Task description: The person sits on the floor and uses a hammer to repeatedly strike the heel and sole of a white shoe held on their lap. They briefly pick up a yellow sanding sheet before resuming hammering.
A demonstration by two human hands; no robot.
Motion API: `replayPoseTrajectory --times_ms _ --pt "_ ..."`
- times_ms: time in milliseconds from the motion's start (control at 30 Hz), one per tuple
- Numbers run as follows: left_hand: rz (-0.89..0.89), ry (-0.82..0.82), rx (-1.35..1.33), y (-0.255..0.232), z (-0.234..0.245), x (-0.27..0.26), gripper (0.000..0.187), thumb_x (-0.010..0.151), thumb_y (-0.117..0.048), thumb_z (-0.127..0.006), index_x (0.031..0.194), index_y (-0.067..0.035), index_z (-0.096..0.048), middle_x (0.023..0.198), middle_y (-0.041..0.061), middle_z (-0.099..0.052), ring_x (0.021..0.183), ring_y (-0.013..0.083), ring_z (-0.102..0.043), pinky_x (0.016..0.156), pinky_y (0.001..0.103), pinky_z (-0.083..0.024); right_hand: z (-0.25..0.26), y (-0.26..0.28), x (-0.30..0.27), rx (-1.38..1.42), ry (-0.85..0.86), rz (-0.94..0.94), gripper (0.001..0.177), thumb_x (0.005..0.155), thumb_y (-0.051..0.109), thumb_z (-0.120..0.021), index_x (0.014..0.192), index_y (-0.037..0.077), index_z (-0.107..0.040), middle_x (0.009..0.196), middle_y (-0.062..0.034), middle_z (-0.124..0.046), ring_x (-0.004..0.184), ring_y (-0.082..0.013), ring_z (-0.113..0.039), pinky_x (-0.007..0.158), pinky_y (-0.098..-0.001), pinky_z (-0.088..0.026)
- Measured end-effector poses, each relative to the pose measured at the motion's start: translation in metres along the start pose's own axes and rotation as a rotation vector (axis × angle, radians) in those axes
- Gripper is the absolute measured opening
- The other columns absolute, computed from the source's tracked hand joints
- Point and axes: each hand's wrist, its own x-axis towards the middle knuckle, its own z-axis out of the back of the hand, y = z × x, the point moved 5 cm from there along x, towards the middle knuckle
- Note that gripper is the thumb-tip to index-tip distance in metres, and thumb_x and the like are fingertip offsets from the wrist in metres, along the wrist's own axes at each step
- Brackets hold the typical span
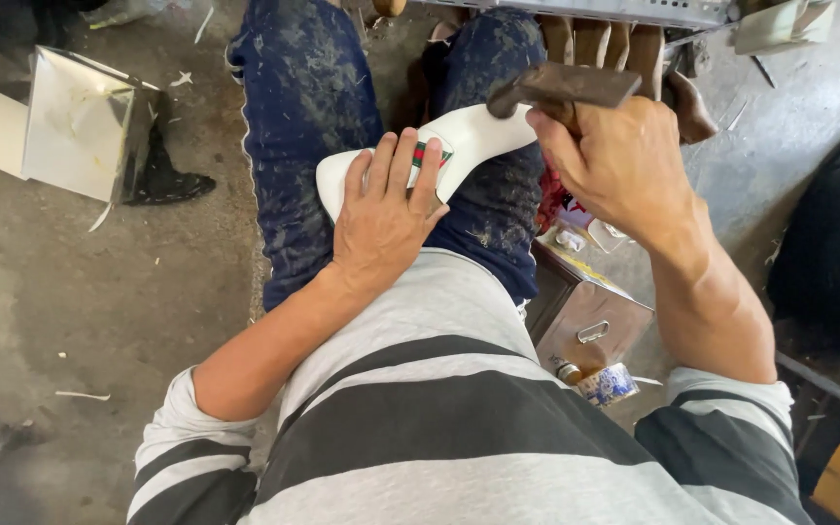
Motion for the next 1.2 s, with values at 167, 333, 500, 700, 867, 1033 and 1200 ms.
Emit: replayPoseTrajectory --times_ms 167,333,500,700,867,1033,1200 --pt "0.067 -0.024 -0.102 0.014 0.006 0.017 0.075 0.099 -0.065 -0.073 0.143 -0.008 -0.054 0.136 0.018 -0.065 0.123 0.0314 -0.065 0.102 0.046 -0.053 -0.003 0.013 -0.013 0.549 -0.239 -0.088 0.025 0.117 0.005 -0.056 0.138 -0.009 -0.056 0.097 -0.0173 -0.07 0.083 -0.0215 -0.066 0.083 -0.0374 -0.055" --pt "0.114 0.082 -0.188 0.029 -0.013 0.035 0.062 0.105 -0.057 -0.054 0.131 -0.002 -0.065 0.121 0.012 -0.073 0.104 0.0268 -0.072 0.085 0.04 -0.055 -0.089 -0.027 -0.034 0.344 -0.228 -0.19 0.035 0.112 0.021 -0.063 0.09 -0.006 -0.06 0.07 -0.0127 -0.059 0.067 -0.0314 -0.056 0.071 -0.0461 -0.048" --pt "0.095 0.045 -0.187 0.031 -0.015 0.041 0.055 0.107 -0.054 -0.052 0.125 -0.004 -0.067 0.106 0.007 -0.074 0.09 0.0246 -0.074 0.074 0.039 -0.055 -0.056 0.002 -0.033 0.331 -0.153 -0.208 0.028 0.113 0.02 -0.055 0.109 -0.007 -0.062 0.075 -0.0147 -0.06 0.069 -0.0337 -0.058 0.067 -0.0474 -0.048" --pt "0.135 0.063 -0.19 0.038 -0.022 0.051 0.044 0.109 -0.046 -0.051 0.114 -0.006 -0.069 0.087 0.006 -0.073 0.073 0.0269 -0.071 0.063 0.042 -0.053 -0.098 0.005 -0.072 0.299 -0.298 -0.226 0.034 0.11 0.023 -0.058 0.117 -0.01 -0.064 0.098 -0.0268 -0.067 0.088 -0.0414 -0.065 0.084 -0.0484 -0.051" --pt "0.152 0.097 -0.21 0.045 -0.024 0.054 0.041 0.11 -0.044 -0.049 0.098 -0.01 -0.068 0.071 0.008 -0.071 0.055 0.0317 -0.067 0.051 0.045 -0.053 -0.097 0.0 -0.082 0.456 -0.202 -0.395 0.025 0.11 0.024 -0.059 0.108 0.001 -0.068 0.065 -0.0009 -0.042 0.055 -0.0174 -0.038 0.055 -0.0377 -0.036" --pt "0.124 0.041 -0.136 0.039 -0.022 0.055 0.039 0.11 -0.043 -0.049 0.096 -0.012 -0.068 0.068 0.004 -0.068 0.056 0.0261 -0.066 0.051 0.04 -0.051 -0.06 -0.003 -0.055 0.465 -0.465 -0.309 0.025 0.114 0.023 -0.054 0.112 -0.001 -0.063 0.079 -0.0072 -0.056 0.067 -0.0192 -0.051 0.065 -0.038 -0.047" --pt "0.158 0.026 -0.159 0.038 -0.023 0.054 0.036 0.109 -0.04 -0.05 0.094 -0.012 -0.066 0.071 0.006 -0.068 0.059 0.0287 -0.067 0.052 0.043 -0.051 -0.043 -0.002 -0.016 0.455 -0.233 -0.158 0.024 0.114 0.017 -0.053 0.114 -0.005 -0.062 0.076 -0.0101 -0.055 0.058 -0.0237 -0.049 0.052 -0.0391 -0.045"
